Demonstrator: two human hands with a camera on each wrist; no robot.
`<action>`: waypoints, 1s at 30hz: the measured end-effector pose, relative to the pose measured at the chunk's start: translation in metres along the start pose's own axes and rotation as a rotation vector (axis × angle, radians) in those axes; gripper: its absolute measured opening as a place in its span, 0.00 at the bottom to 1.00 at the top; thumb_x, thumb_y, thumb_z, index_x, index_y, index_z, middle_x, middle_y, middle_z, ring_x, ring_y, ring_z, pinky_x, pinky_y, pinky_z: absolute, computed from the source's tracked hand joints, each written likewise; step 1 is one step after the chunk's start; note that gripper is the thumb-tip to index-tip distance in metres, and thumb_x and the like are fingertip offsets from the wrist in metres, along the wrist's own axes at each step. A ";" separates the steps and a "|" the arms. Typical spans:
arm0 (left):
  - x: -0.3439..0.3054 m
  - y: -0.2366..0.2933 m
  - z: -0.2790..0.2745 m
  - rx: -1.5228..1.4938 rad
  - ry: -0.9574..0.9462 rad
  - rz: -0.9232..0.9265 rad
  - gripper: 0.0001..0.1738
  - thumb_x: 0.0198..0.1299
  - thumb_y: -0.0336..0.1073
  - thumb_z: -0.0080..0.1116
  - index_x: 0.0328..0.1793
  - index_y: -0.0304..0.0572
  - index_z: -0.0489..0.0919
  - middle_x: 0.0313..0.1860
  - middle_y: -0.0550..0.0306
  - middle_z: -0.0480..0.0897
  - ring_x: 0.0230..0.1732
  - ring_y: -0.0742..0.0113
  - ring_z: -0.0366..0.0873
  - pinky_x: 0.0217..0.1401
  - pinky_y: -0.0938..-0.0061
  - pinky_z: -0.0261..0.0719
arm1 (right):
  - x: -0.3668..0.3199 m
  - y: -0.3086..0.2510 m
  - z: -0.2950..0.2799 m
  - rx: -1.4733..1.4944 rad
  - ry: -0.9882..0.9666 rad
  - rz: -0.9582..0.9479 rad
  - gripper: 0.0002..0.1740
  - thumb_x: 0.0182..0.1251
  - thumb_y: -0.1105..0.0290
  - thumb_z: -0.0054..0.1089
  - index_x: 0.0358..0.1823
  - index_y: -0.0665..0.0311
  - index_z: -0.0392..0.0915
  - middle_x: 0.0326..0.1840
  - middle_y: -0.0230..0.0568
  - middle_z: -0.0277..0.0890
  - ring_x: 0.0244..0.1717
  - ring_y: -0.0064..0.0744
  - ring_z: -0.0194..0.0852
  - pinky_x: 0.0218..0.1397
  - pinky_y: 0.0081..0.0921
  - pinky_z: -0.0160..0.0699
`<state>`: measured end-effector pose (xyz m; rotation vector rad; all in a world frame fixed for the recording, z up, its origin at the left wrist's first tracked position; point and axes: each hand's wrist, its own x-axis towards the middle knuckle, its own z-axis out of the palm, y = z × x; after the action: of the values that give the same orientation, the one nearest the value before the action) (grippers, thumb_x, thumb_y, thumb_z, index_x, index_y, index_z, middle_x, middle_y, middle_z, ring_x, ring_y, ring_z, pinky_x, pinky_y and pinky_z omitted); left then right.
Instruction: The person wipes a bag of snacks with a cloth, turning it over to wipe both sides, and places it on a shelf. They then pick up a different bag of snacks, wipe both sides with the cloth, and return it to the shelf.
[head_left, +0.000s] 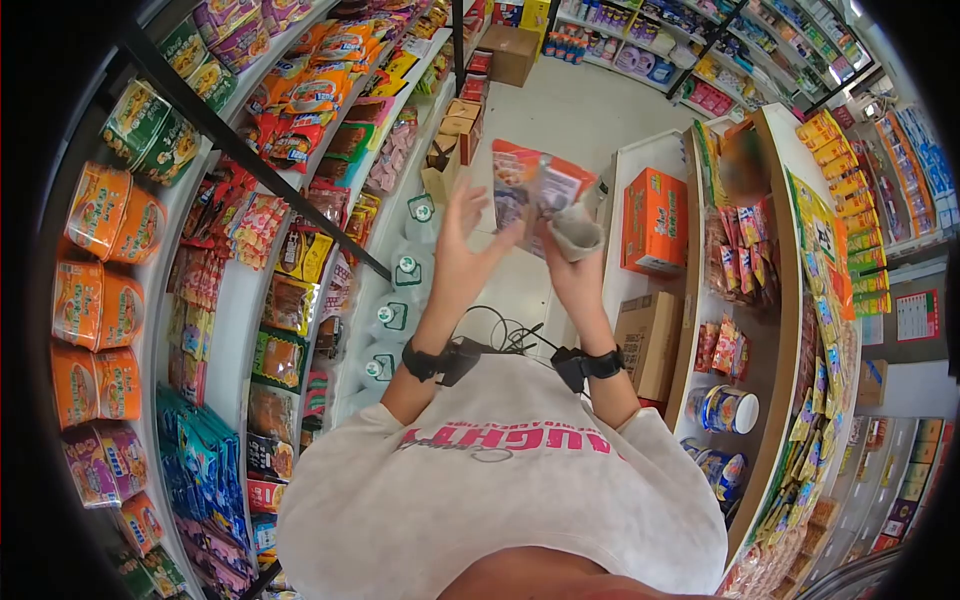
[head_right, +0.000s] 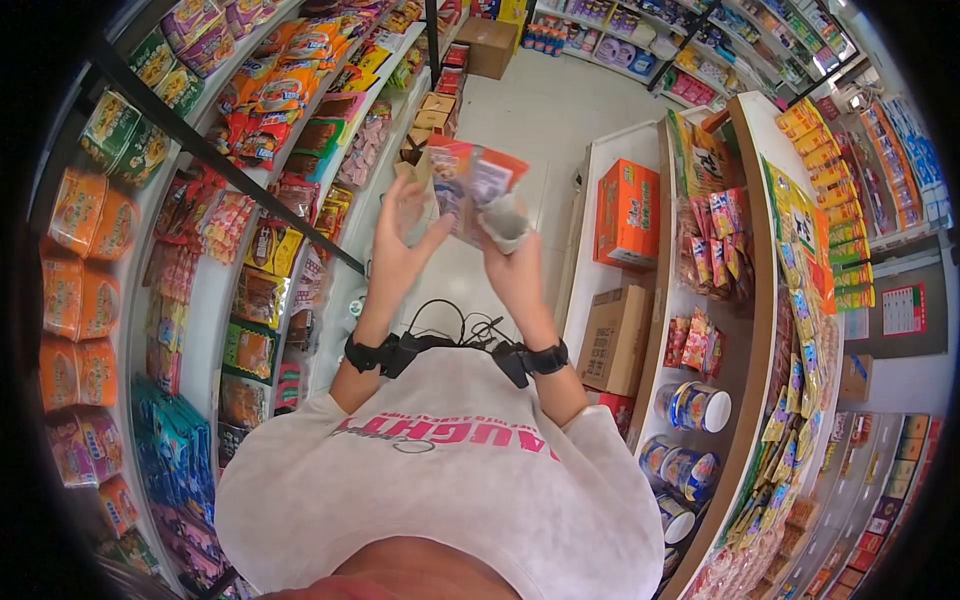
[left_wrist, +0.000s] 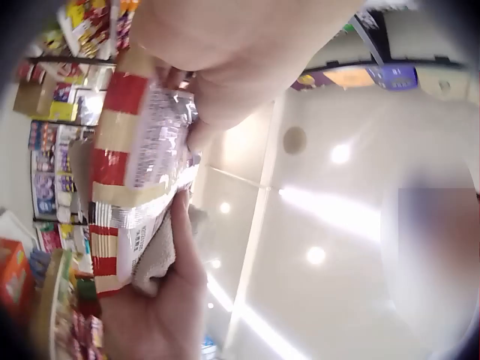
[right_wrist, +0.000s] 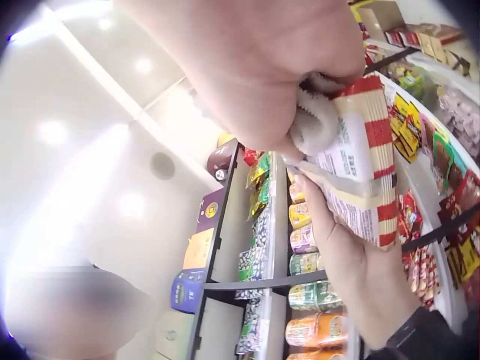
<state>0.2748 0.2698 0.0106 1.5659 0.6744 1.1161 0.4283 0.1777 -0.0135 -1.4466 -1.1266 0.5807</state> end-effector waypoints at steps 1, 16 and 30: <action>-0.002 -0.006 0.007 -0.190 -0.075 -0.060 0.47 0.64 0.40 0.67 0.81 0.35 0.51 0.68 0.47 0.69 0.69 0.60 0.69 0.73 0.64 0.66 | -0.003 0.010 0.006 -0.045 -0.030 -0.056 0.25 0.66 0.74 0.63 0.65 0.66 0.70 0.59 0.41 0.77 0.58 0.28 0.75 0.60 0.28 0.74; 0.005 0.024 -0.021 -0.928 0.115 -0.528 0.33 0.75 0.61 0.42 0.69 0.41 0.71 0.60 0.53 0.81 0.57 0.63 0.82 0.61 0.67 0.81 | -0.005 -0.025 0.018 0.236 -0.141 0.182 0.18 0.70 0.62 0.66 0.53 0.68 0.79 0.43 0.30 0.82 0.44 0.18 0.75 0.47 0.21 0.76; -0.002 -0.007 -0.062 -0.622 -0.092 -0.458 0.25 0.64 0.29 0.65 0.65 0.32 0.72 0.59 0.54 0.81 0.57 0.70 0.80 0.61 0.73 0.78 | -0.004 -0.023 0.040 0.321 0.263 0.137 0.14 0.70 0.66 0.66 0.51 0.67 0.78 0.46 0.33 0.81 0.47 0.18 0.77 0.50 0.20 0.76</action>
<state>0.2187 0.2963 0.0047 0.8673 0.5184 0.7945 0.3849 0.1901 -0.0018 -1.2818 -0.6961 0.6153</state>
